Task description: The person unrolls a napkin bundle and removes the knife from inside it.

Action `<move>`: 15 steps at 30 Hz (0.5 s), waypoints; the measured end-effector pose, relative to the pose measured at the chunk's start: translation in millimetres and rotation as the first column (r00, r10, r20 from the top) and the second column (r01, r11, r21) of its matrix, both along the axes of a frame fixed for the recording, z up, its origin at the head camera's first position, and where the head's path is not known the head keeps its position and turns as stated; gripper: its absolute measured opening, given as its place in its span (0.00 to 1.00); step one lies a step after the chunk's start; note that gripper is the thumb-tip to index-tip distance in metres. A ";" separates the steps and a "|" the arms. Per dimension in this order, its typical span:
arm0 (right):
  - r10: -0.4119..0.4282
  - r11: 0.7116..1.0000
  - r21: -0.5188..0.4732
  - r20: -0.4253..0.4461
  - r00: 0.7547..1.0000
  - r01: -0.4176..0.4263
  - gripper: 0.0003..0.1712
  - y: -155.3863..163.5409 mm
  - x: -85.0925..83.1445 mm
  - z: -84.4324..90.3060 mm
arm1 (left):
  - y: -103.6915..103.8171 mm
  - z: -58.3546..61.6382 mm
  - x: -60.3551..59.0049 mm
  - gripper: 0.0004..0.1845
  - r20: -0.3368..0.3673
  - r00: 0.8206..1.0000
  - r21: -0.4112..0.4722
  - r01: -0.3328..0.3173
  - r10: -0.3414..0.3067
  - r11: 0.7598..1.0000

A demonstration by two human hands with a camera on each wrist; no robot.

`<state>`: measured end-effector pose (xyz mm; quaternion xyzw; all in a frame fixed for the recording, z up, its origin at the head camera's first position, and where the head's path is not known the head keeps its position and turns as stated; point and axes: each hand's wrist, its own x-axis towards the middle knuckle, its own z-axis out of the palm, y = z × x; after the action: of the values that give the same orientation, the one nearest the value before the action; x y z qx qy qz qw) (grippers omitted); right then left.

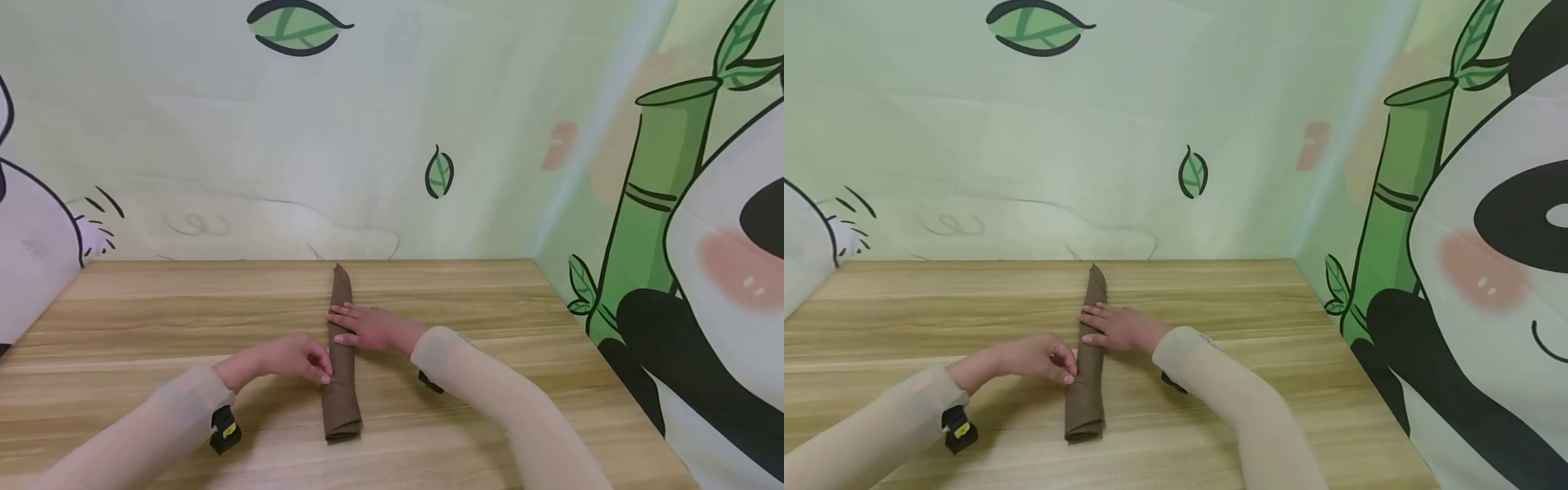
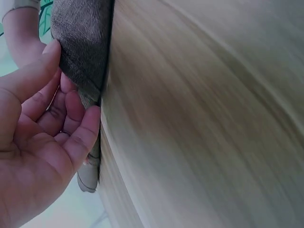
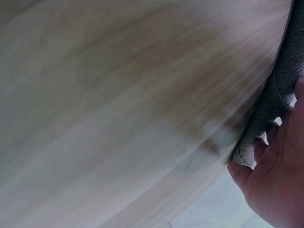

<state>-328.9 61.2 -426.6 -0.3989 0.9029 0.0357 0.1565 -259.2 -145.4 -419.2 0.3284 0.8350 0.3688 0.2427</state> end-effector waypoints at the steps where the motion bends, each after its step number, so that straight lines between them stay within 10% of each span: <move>1: 0.001 1.000 0.001 0.000 1.000 -0.001 0.35 -0.1 -0.3 0.1 | 0.8 1.0 0.2 0.07 -0.001 1.000 0.001 0.006 -0.006 1.000; 9: -0.004 1.000 0.004 -0.001 1.000 0.004 0.35 -0.5 -0.5 2.3 | -8.3 -4.4 -6.9 0.09 -0.035 0.990 0.073 0.135 -0.133 0.988; 15: -0.005 1.000 0.011 0.004 1.000 0.005 0.36 0.7 0.0 1.9 | -10.4 -4.5 -2.9 0.08 0.059 0.997 0.063 0.051 -0.055 0.997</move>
<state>-328.9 61.9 -424.7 -0.3958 0.9033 0.0391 0.1607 -262.0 -155.9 -423.7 0.3463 0.8066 0.3974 0.2674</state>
